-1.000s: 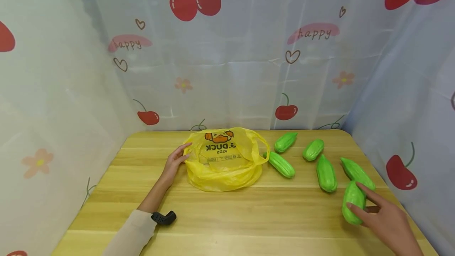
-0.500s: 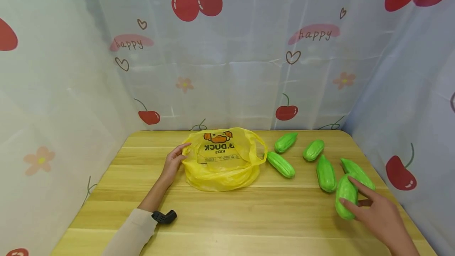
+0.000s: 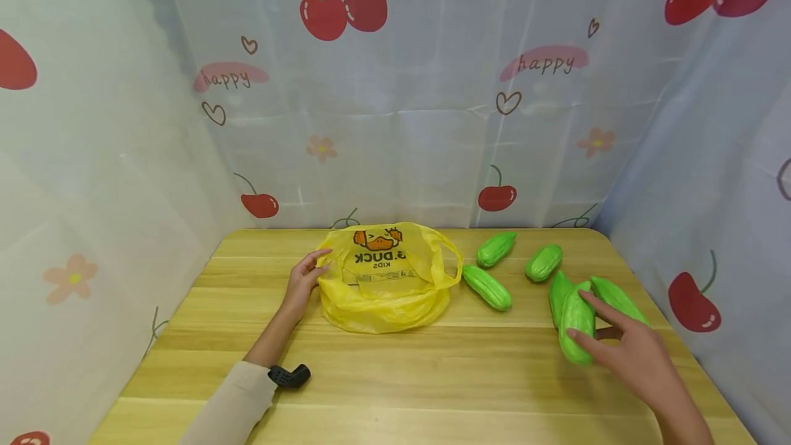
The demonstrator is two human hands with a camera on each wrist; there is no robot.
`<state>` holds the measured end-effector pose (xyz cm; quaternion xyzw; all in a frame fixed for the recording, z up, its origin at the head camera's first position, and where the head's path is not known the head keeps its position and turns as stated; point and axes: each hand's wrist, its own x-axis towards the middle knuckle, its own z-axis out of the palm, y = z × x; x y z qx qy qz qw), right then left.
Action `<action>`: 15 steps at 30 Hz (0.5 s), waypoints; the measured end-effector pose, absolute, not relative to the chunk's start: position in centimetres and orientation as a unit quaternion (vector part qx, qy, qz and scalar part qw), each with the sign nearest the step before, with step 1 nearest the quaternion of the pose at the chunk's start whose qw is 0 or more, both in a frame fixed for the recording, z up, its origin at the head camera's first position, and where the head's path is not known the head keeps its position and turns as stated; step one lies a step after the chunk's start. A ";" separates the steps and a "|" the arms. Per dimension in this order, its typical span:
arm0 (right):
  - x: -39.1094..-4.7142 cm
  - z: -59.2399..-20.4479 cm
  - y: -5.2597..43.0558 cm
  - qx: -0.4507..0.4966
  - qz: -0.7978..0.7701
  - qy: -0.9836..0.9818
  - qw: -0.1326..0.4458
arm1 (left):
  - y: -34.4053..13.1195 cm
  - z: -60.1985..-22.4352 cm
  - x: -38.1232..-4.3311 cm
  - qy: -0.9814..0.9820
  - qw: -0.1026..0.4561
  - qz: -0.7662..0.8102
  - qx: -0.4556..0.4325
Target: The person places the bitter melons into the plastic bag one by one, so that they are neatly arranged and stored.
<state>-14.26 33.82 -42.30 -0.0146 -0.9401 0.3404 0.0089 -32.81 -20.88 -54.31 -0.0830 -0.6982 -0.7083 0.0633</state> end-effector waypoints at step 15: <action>-16.1 -40.7 31.3 0.033 0.346 -0.938 0.017 | -21.2 -54.5 -32.9 -0.701 0.043 -0.707 -0.090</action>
